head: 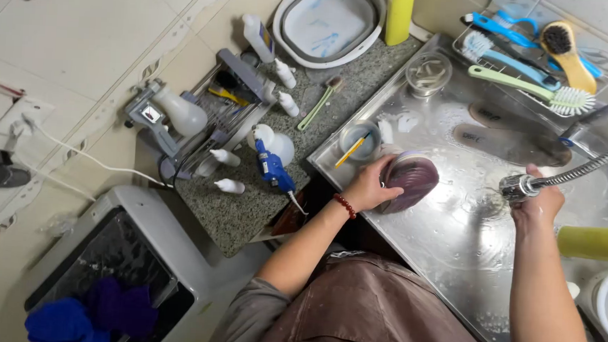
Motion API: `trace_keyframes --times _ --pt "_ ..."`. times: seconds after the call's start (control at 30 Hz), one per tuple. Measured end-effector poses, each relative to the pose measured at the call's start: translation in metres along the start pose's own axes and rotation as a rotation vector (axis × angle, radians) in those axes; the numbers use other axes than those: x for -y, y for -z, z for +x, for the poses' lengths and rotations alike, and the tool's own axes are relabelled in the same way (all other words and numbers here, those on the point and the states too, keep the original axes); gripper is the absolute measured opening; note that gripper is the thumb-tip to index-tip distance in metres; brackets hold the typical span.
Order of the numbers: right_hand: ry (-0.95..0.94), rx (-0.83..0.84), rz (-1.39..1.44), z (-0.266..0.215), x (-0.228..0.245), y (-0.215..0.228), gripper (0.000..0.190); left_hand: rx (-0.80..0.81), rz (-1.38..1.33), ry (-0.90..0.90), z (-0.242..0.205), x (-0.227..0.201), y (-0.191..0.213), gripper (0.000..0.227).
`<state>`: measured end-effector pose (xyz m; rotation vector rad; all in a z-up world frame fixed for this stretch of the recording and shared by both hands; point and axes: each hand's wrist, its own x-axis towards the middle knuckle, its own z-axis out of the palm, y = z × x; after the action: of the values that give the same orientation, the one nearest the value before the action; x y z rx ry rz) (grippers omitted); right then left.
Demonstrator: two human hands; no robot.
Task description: Cleaning and preparing the sole of a shoe using a spray gun, brushes, and scraping tools at a sink.
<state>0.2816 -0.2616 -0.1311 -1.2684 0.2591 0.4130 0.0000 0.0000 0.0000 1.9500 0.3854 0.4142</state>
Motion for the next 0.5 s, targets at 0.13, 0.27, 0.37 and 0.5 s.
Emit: trace_keyframes --times 0.13,0.27,0.37,0.5 --pt "-0.150 -0.117 -0.052 -0.020 -0.038 0.043 0.016 -0.018 -0.032 -0.062 -0.003 -0.004 -0.002 0.065" --pt "-0.212 0.288 0.238 -0.080 -0.012 0.061 0.015 -0.095 -0.010 -0.160 -0.010 -0.001 -0.005 0.063" --pt "-0.181 0.466 0.179 -0.124 0.031 0.038 0.017 -0.114 -0.065 -0.195 -0.002 -0.005 0.000 0.062" --pt "-0.166 0.332 -0.684 -0.143 0.009 0.008 0.070 -0.113 -0.069 -0.270 0.016 -0.020 0.020 0.064"
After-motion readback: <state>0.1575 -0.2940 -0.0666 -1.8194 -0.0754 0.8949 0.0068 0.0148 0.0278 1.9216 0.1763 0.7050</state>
